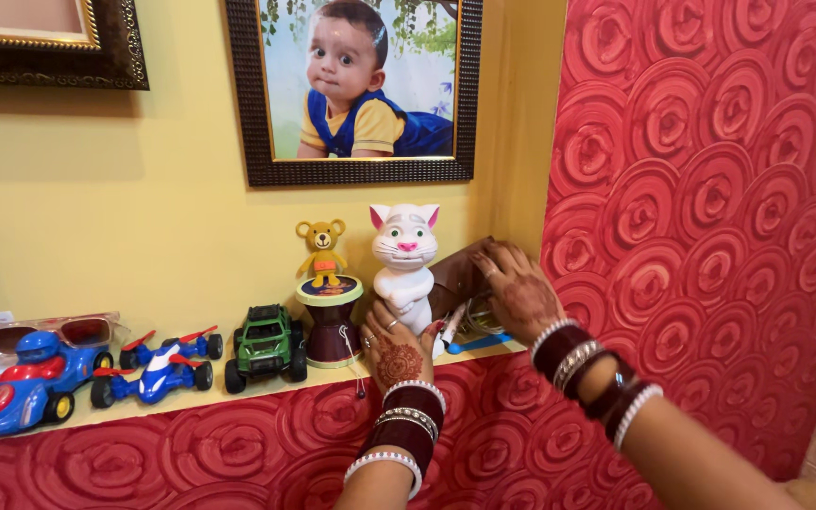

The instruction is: The person arranges various items on a shelf and bed, including a teddy bear, toy cars, a small cat figurine, and a small backpack. They also fold a piece of clothing and place it on the bed.

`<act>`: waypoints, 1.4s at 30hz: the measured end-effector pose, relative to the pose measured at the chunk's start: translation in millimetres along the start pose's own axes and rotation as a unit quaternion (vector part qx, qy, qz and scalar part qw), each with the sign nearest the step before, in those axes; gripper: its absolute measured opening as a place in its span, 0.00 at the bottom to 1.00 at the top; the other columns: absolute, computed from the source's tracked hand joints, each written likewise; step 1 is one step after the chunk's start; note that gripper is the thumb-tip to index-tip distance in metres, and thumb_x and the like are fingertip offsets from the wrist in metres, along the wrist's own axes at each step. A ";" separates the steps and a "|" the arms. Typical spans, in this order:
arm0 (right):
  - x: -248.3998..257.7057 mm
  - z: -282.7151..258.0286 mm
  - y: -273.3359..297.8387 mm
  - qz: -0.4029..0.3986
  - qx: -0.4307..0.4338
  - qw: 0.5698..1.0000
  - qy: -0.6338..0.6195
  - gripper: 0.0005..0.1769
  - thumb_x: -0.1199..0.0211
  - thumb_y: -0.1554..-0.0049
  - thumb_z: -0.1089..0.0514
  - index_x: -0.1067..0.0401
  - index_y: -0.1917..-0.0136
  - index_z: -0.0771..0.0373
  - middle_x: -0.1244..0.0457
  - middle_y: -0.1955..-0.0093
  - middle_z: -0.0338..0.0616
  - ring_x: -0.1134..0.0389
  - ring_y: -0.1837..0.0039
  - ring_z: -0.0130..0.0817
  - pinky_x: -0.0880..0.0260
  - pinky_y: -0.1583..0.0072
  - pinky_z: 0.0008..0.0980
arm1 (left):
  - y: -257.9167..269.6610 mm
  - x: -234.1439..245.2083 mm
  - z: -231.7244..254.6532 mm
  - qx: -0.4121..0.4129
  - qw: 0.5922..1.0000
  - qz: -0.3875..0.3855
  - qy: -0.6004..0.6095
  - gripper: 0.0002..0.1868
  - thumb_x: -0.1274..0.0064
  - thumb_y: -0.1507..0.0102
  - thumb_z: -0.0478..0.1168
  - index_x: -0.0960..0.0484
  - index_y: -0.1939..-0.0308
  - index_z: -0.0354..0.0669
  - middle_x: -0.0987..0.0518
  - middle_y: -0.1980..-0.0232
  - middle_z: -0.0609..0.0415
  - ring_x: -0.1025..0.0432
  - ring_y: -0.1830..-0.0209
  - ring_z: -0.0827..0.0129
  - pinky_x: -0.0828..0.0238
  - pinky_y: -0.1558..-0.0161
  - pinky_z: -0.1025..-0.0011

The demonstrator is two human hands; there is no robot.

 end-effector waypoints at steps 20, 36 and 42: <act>-39.9 -23.2 79.1 0.004 -0.182 0.963 -0.200 0.12 0.34 0.50 0.63 0.21 0.51 0.57 0.33 0.50 0.47 0.35 0.42 0.50 0.34 0.40 0.46 | 50.2 40.1 -0.4 -0.152 0.974 0.026 0.164 0.50 0.41 0.38 0.41 0.58 0.22 0.33 0.50 0.22 0.31 0.52 0.23 0.38 0.54 0.27 0.50; -63.5 -120.0 63.3 0.153 -0.389 0.309 -0.855 0.11 0.47 0.36 0.63 0.30 0.41 0.68 0.33 0.50 0.50 0.31 0.50 0.41 0.26 0.46 0.39 | 88.7 89.3 -42.6 0.103 0.736 0.057 0.667 0.17 0.50 0.33 0.34 0.27 0.39 0.34 0.22 0.46 0.45 0.29 0.49 0.61 0.29 0.45 0.66; -80.5 -253.2 44.5 0.046 -0.429 0.103 -0.896 0.13 0.50 0.35 0.56 0.29 0.43 0.63 0.31 0.42 0.49 0.29 0.43 0.43 0.28 0.41 0.40 | 103.2 173.5 -145.2 0.199 0.596 0.104 0.771 0.20 0.59 0.32 0.48 0.24 0.47 0.37 0.20 0.47 0.50 0.27 0.46 0.61 0.30 0.39 0.62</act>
Point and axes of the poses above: each hand's wrist, its own y-axis away from the middle knuckle, its own x-axis out of the back of the hand, z = x × y, the point moved 8 cm from there along -y, towards the middle knuckle
